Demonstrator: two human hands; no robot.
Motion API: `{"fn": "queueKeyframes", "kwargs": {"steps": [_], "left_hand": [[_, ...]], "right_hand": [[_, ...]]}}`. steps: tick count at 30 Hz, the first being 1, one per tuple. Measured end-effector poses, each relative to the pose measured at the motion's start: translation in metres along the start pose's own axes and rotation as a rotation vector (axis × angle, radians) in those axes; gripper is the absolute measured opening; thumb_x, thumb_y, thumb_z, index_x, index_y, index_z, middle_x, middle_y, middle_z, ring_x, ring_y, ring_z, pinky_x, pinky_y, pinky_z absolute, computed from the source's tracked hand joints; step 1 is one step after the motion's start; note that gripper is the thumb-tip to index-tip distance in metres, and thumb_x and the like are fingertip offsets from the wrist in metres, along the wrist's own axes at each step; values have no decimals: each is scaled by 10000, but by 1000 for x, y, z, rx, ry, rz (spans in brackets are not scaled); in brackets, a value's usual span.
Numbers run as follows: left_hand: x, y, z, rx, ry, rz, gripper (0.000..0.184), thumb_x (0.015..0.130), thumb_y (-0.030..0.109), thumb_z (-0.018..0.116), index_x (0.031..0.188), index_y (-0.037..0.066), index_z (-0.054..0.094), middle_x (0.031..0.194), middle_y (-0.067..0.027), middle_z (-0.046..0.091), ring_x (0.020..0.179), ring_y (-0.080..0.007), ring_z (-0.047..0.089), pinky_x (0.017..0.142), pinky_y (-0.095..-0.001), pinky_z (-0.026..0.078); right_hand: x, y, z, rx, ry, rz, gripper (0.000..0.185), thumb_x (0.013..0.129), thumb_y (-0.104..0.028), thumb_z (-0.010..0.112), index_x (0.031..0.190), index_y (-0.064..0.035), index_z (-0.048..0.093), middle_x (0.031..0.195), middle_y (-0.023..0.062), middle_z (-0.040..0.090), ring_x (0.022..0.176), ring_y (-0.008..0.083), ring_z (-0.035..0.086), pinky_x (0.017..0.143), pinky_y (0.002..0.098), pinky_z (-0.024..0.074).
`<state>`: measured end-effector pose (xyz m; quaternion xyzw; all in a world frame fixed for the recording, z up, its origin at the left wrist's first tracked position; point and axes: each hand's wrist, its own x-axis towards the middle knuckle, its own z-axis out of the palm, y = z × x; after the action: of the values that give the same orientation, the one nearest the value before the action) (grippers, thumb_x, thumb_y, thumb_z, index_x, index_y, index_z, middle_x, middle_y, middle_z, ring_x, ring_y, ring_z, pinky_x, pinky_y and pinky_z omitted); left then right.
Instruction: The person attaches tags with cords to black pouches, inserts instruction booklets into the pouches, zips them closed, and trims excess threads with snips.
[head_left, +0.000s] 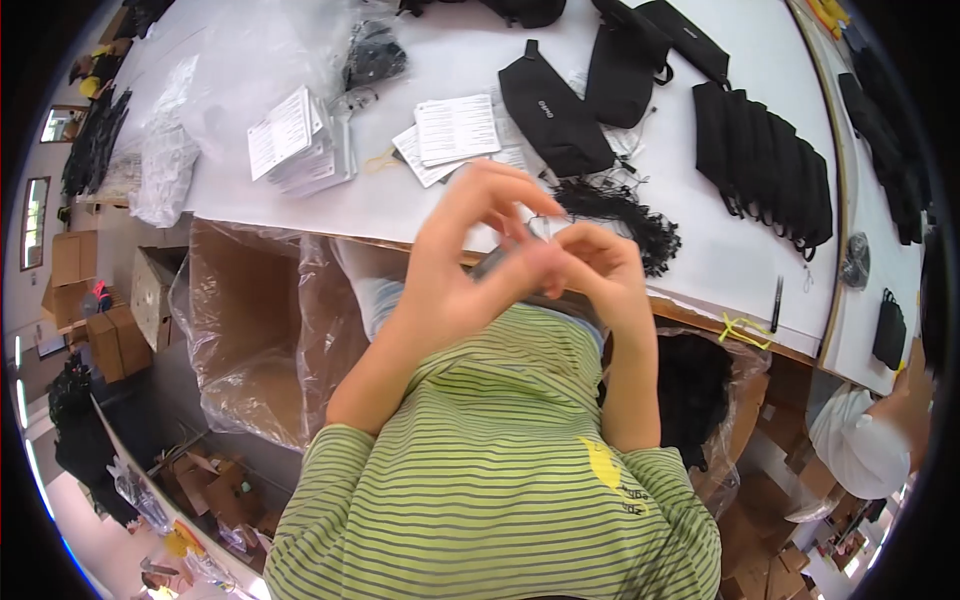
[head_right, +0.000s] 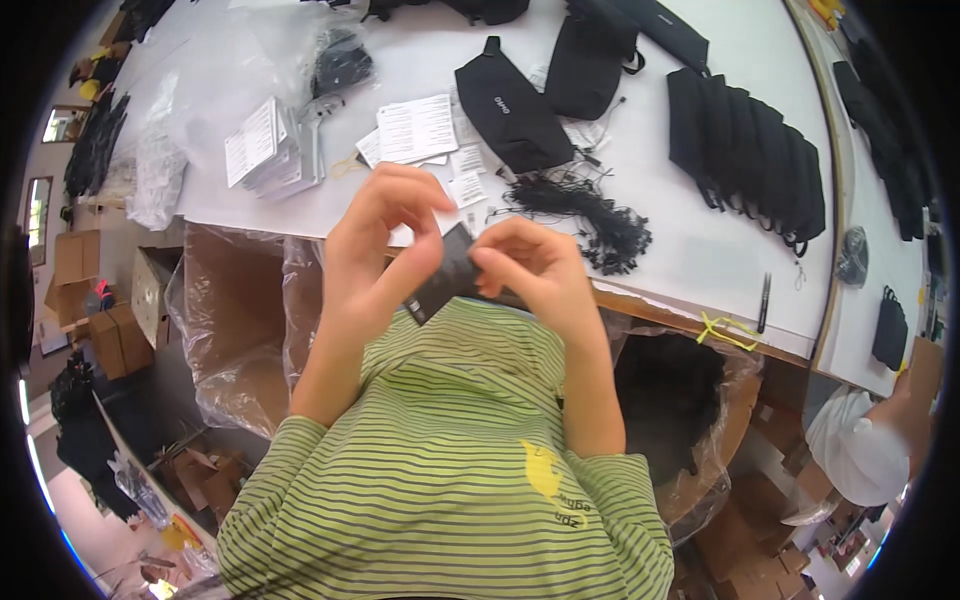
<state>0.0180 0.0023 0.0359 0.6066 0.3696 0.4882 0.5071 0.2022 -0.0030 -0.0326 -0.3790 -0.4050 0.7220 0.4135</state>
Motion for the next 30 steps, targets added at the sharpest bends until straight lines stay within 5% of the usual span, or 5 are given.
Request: {"fn": "queueKeyframes", "kwargs": {"steps": [4, 8, 26, 30], "left_hand": [[-7, 53, 15, -750, -389, 117, 318, 757, 203, 713, 986, 7, 610, 956, -74, 564, 734, -124, 543, 688, -267, 439], [-9, 59, 30, -971, -552, 152, 335, 759, 230, 712, 985, 3, 615, 956, -88, 577, 741, -138, 561, 682, -276, 453], [18, 47, 48, -1057, -673, 153, 436, 768, 355, 707, 981, -18, 636, 953, -151, 633, 774, -203, 640, 657, -317, 512], [91, -2, 26, -591, -324, 100, 462, 770, 383, 706, 980, -23, 641, 952, -165, 646, 781, -217, 658, 651, -326, 525]], "right_hand": [[-4, 2, -4, -10, 47, -29, 73, 873, -47, 626, 891, 20, 605, 787, 61, 630, 659, 104, 611, 578, 228, 498], [-4, 4, 1, 5, 46, -34, 67, 872, -46, 624, 888, 16, 603, 795, 61, 628, 666, 106, 612, 578, 231, 501], [-7, 4, 2, -36, 35, -2, 79, 873, -56, 625, 902, 13, 600, 821, 66, 632, 671, 102, 607, 575, 238, 503], [-16, 4, -7, -65, 54, -37, 85, 878, -46, 624, 921, 22, 594, 799, 65, 624, 673, 100, 602, 572, 229, 485]]}}
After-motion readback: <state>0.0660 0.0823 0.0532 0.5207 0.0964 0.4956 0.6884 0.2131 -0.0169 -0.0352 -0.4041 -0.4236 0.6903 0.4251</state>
